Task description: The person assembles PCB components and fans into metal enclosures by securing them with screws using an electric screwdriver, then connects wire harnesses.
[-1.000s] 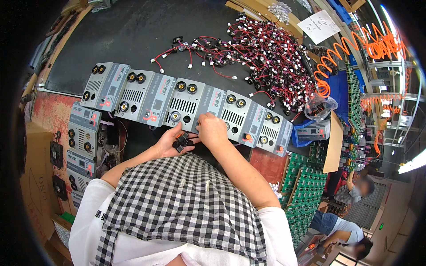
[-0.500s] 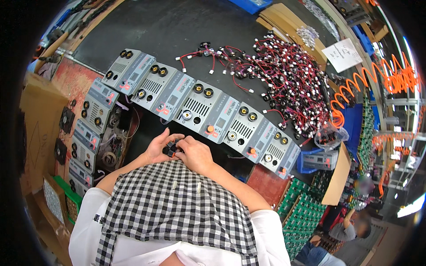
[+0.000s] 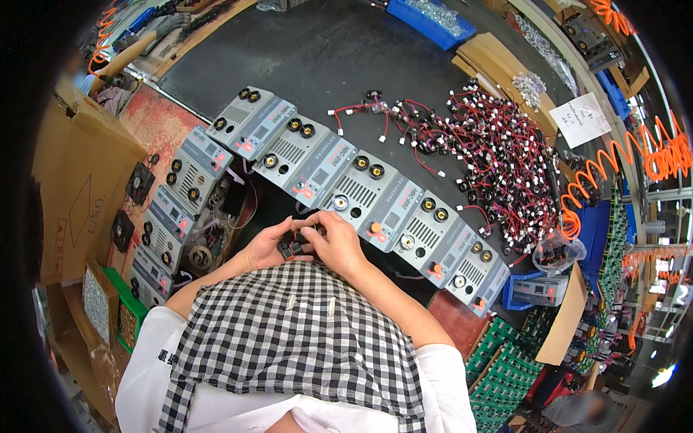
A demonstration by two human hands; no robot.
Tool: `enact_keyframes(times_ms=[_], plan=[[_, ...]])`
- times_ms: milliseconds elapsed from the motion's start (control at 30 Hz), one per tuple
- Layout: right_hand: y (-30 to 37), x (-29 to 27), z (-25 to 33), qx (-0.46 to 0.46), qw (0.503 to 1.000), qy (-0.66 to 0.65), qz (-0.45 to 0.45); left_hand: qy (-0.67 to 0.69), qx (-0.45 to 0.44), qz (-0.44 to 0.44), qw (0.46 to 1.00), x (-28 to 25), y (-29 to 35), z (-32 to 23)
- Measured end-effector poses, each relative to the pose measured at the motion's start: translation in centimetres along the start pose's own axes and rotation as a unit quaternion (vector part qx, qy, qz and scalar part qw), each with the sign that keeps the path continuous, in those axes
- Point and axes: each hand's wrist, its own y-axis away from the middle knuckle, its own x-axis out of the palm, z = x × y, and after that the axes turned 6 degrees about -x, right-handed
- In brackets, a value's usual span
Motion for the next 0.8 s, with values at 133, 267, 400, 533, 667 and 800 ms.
enact_keyframes(times_ms=[133,267,400,533,667,800], plan=[[-2.7,2.0,0.6,0.0,0.997,0.023,-0.07,0.003,-0.03,-0.006,1.0,-2.6,0.6,-2.7],[-5.8,2.9,-0.2,-0.021,0.983,0.105,-0.151,0.017,-0.039,-0.091,0.995,-4.7,0.7,-5.4],[-8.2,3.7,0.3,0.129,0.969,0.157,-0.14,0.022,-0.047,-0.131,0.99,-5.8,-0.6,-7.9],[-9.1,4.8,0.5,0.14,0.961,0.184,-0.152,0.004,-0.04,-0.117,0.992,-5.5,-1.2,-9.5],[-9.5,5.5,0.3,0.13,0.949,0.247,-0.149,-0.007,-0.058,-0.096,0.994,-5.0,-1.0,-10.2],[-9.9,5.5,0.7,0.105,0.939,0.304,-0.124,-0.031,-0.084,-0.123,0.988,-4.4,-0.8,-10.7]])
